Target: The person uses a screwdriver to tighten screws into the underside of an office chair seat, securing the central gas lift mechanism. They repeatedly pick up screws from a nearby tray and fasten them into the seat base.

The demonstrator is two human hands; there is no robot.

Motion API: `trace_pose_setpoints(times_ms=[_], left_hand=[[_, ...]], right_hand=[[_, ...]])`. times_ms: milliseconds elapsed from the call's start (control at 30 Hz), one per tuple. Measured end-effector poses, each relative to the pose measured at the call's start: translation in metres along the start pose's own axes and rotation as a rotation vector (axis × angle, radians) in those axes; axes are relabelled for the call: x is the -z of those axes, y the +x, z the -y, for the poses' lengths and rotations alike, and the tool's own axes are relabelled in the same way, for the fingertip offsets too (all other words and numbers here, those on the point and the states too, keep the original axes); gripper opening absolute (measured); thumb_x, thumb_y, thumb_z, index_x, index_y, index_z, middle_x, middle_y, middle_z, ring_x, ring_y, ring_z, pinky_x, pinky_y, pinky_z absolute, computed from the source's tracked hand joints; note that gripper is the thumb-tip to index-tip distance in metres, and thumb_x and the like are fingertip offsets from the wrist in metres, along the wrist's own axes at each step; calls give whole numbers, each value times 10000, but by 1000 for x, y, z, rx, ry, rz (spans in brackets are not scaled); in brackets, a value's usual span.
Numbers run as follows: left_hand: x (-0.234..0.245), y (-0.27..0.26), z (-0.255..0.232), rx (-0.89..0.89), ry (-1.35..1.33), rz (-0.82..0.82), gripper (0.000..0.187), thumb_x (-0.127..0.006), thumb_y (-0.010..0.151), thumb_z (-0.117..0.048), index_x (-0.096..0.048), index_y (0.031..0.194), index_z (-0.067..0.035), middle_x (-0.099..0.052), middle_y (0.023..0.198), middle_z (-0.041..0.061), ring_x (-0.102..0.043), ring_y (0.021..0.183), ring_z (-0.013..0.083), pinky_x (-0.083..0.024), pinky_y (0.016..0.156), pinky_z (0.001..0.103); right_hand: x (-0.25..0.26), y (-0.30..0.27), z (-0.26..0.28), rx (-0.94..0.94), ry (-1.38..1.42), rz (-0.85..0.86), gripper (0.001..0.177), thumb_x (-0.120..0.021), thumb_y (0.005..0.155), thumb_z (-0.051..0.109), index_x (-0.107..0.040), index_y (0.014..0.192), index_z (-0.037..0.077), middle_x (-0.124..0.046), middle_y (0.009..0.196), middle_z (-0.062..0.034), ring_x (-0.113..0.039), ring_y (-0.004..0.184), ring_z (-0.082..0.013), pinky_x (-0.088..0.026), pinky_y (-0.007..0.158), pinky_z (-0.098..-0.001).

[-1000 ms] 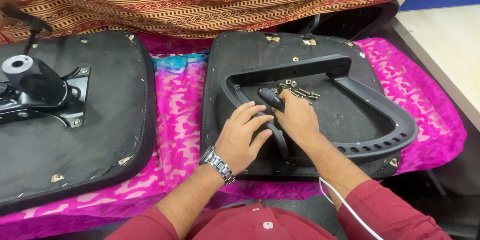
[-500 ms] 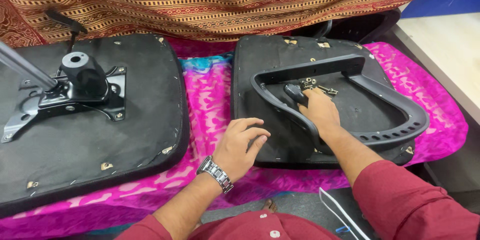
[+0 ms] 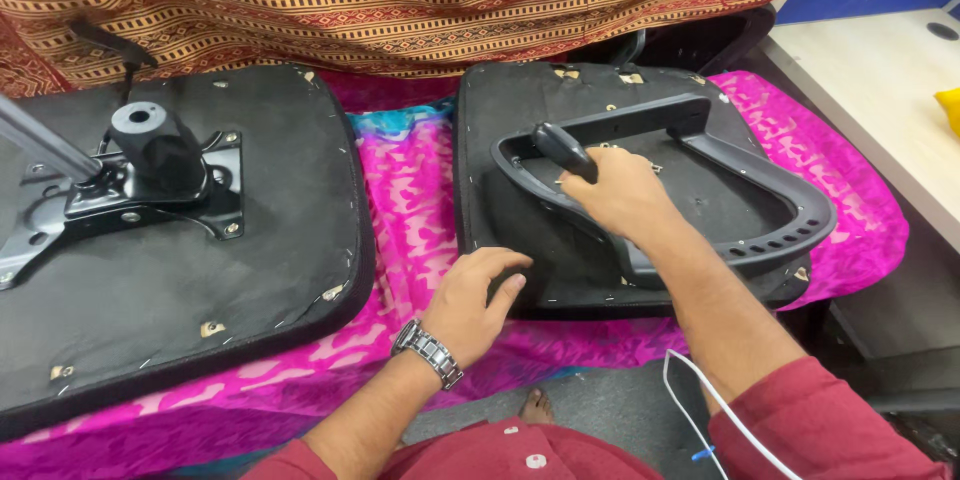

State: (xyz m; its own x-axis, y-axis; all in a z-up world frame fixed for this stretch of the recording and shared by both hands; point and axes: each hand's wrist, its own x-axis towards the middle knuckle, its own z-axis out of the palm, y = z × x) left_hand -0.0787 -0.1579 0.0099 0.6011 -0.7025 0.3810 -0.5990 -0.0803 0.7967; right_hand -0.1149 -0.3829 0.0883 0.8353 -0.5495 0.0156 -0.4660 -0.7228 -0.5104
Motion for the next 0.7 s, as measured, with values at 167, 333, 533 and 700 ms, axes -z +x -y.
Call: trace_pose_setpoints(times_ms=[167,333,533,700], left_hand=[[26,-21,11,272,-131,-173,506,-692,877,-125,-561,1360,-44,-743,1114,98,-733,993,231,-561,827,356],[63,-52,23,289,-136,-235,346,-725,891,-137,-673,1215,-27,-771,1056,110,-765,884,213,-591,740,323],[94,-78,32,385,-71,-251,207,-724,891,-126,-750,1079,-45,-791,932,107,-779,827,187,-591,717,320],[114,-97,30,402,-67,-316,199,-713,909,-119,-759,1095,-67,-787,932,92,-765,780,186,-582,713,311]], right_hand=[[-38,-34,66,152,71,106,333,-697,847,337,-733,991,40,-695,747,-190,-702,717,-319,-525,690,-434],[-82,-74,106,47,272,327,287,-698,851,274,-735,966,14,-680,705,-116,-624,630,-180,-486,600,-371],[-103,-98,125,54,589,494,256,-720,875,241,-750,990,14,-713,820,-21,-601,718,-66,-466,616,-263],[-115,-96,142,125,624,575,232,-735,839,188,-745,998,19,-745,842,-3,-667,769,-57,-506,674,-219]])
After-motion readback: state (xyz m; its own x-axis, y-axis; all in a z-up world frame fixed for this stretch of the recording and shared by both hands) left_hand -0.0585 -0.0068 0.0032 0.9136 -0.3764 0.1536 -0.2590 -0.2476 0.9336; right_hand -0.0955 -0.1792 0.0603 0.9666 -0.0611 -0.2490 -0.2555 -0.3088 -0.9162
